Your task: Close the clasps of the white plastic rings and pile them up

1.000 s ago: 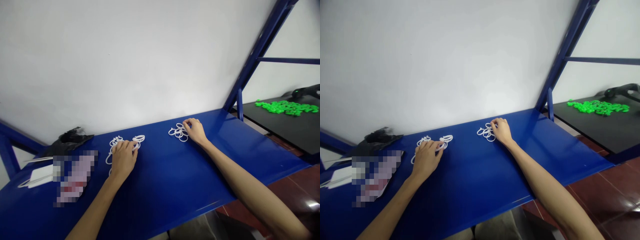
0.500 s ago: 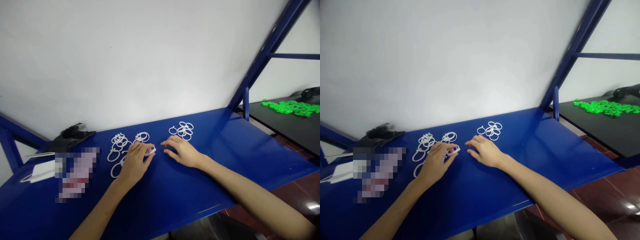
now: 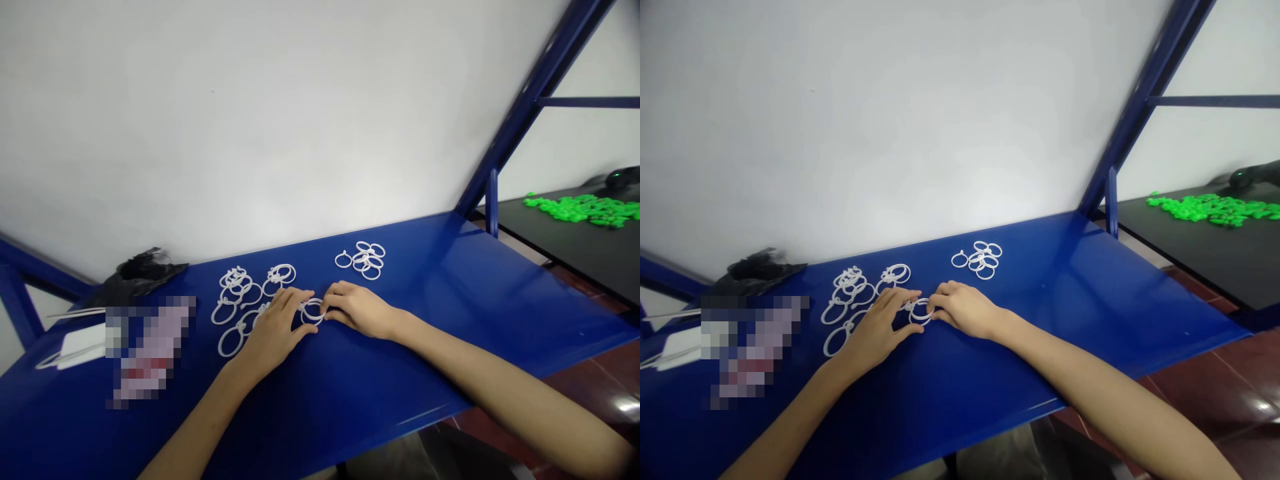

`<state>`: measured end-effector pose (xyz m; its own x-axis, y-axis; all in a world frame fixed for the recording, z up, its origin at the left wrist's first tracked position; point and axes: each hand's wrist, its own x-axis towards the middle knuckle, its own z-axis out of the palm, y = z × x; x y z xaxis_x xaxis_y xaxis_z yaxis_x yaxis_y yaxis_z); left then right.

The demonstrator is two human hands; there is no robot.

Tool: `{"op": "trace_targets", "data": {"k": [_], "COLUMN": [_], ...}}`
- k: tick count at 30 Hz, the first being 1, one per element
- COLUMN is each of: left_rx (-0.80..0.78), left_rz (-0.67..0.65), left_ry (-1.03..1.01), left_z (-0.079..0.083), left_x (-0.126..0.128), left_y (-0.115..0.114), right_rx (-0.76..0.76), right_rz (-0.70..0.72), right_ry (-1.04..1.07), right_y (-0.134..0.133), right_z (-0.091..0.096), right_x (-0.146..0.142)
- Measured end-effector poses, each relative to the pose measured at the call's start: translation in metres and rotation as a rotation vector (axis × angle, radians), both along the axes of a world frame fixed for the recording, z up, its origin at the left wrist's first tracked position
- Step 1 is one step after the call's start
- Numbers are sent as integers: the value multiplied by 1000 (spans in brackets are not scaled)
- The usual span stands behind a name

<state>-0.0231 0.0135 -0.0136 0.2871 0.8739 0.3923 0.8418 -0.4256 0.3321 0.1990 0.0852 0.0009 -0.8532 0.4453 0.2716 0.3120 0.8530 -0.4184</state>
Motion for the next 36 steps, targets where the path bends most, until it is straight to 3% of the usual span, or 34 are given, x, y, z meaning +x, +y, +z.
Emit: {"op": "trace_targets", "data": {"k": [5, 15, 23, 30, 36], "left_rx": [21, 76, 128, 181, 202], "left_rz": [42, -58, -114, -136, -57], "left_ry": [-4, -70, -35, 7, -20], "left_z": [2, 12, 13, 10, 4], "left_x": [-2, 3, 4, 9, 10], "left_y": [2, 0, -1, -5, -7], "right_rx": [-50, -27, -180, -137, 15], "right_rz": [-23, -84, -83, -37, 46], "right_ry": [69, 55, 81, 111, 116], "right_y": [-2, -2, -11, -7, -14], "right_z": [3, 4, 14, 6, -1], "right_x": [2, 4, 1, 0, -2]}}
